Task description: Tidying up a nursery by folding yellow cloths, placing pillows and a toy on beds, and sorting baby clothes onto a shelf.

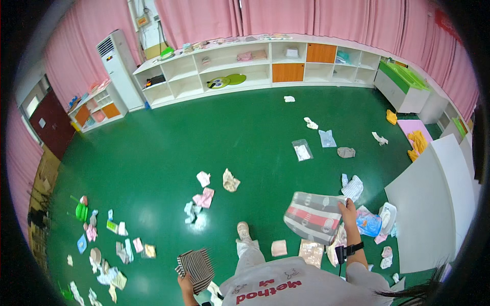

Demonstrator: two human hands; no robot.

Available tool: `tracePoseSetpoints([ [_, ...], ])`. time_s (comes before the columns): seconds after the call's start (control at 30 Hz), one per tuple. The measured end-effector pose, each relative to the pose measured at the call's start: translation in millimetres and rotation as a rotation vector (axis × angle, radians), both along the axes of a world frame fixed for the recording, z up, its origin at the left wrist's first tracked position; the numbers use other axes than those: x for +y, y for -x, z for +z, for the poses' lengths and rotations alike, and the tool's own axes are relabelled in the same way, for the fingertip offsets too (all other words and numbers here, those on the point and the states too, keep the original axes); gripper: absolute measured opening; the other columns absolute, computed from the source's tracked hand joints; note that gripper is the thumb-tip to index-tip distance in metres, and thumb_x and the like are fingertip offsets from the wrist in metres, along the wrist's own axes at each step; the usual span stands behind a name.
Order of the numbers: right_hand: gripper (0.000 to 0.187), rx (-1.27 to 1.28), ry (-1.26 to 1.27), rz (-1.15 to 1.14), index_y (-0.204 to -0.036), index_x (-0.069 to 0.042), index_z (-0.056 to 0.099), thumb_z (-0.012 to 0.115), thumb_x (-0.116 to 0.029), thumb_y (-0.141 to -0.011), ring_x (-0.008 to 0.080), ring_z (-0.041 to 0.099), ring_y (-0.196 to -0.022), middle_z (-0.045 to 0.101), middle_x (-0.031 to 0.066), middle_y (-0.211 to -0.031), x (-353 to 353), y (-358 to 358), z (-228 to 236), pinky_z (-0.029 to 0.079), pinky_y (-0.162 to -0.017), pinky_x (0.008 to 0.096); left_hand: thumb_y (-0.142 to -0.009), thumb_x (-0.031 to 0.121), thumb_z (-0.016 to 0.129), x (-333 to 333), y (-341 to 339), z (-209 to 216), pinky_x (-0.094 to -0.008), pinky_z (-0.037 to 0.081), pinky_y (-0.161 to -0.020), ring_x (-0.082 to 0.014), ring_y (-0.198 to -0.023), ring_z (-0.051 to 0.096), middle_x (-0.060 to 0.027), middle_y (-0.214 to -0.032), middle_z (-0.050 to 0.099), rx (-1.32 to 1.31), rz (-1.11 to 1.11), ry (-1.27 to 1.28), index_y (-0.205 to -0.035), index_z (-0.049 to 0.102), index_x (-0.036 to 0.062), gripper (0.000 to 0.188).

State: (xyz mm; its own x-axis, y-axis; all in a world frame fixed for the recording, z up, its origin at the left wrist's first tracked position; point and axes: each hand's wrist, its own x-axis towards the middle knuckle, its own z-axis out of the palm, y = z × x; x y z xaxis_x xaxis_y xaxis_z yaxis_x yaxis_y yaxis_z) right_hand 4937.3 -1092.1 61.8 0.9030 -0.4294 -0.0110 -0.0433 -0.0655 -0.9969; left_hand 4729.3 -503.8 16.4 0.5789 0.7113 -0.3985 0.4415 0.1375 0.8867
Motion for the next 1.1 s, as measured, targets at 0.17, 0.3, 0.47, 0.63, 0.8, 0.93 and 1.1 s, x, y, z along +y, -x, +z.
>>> tracePoseSetpoints([
  [0.17,0.027,0.001,-0.162,-0.119,-0.102,0.003,0.051,0.058,-0.009,-0.079,0.0145,0.054,-0.084,0.058,0.0078,-0.095,53,-154,9,0.042,-0.076,0.0270,-0.082,0.015,0.056,57,-235,-36,-0.0355,0.046,-0.073,-0.0246,-0.086,0.058,-0.0120,-0.105,0.056,0.030,-0.054,-0.068,-0.117,0.044,-0.0035,0.041],
  [0.3,0.025,0.060,-0.197,-0.186,-0.102,0.003,0.051,0.057,-0.006,-0.079,0.0151,0.054,-0.086,0.058,0.0081,-0.097,50,-220,24,0.042,-0.077,0.0275,-0.086,0.019,0.051,41,-428,28,-0.0392,0.046,-0.083,-0.0291,-0.097,0.055,-0.0172,-0.112,0.051,-0.281,-0.112,0.299,-0.123,0.034,-0.0055,0.048],
  [0.47,0.011,0.027,-0.033,-0.307,-0.086,0.000,0.053,0.057,-0.003,-0.076,0.0105,0.052,-0.070,0.057,0.0033,-0.081,40,-330,11,0.043,-0.064,0.0248,-0.086,0.019,0.050,31,-659,50,-0.0382,0.046,-0.081,-0.0282,-0.100,0.053,-0.0184,-0.114,0.050,-0.241,-0.184,0.242,-0.122,0.034,-0.0074,0.047],
  [0.63,0.017,0.252,0.337,-0.326,-0.079,-0.002,0.052,0.063,-0.008,-0.069,0.0090,0.048,-0.065,0.054,0.0056,-0.074,11,-486,-68,0.040,-0.060,0.0242,-0.086,0.016,0.050,-4,-828,24,-0.0367,0.044,-0.079,-0.0233,-0.090,0.056,-0.0147,-0.105,0.055,-0.203,-0.256,0.161,-0.111,0.046,-0.0064,0.034],
  [0.8,0.017,0.201,0.389,-0.242,-0.081,-0.001,0.051,0.062,-0.009,-0.070,0.0098,0.049,-0.068,0.054,0.0060,-0.075,9,-686,-17,0.041,-0.062,0.0237,-0.086,0.016,0.051,-17,-943,21,-0.0347,0.044,-0.074,-0.0198,-0.086,0.055,-0.0107,-0.098,0.057,-0.098,-0.231,0.140,-0.105,0.051,-0.0039,0.028],
  [0.93,0.015,-0.005,-0.096,-0.206,-0.087,0.000,0.052,0.059,-0.006,-0.076,0.0105,0.052,-0.071,0.056,0.0039,-0.079,6,-844,19,0.042,-0.063,0.0237,-0.085,0.014,0.051,-22,-1049,8,-0.0321,0.042,-0.075,-0.0173,-0.086,0.052,-0.0066,-0.092,0.056,-0.039,-0.007,0.116,-0.101,0.052,-0.0030,0.023],
  [1.1,0.019,0.004,-0.087,-0.212,-0.096,0.000,0.053,0.057,-0.006,-0.078,0.0107,0.055,-0.072,0.058,0.0037,-0.085,-17,-1010,-6,0.044,-0.062,0.0233,-0.085,0.010,0.048,-23,-1216,-15,-0.0306,0.040,-0.079,-0.0163,-0.085,0.050,-0.0063,-0.094,0.055,-0.143,-0.090,0.037,-0.104,0.051,-0.0034,0.024],
])
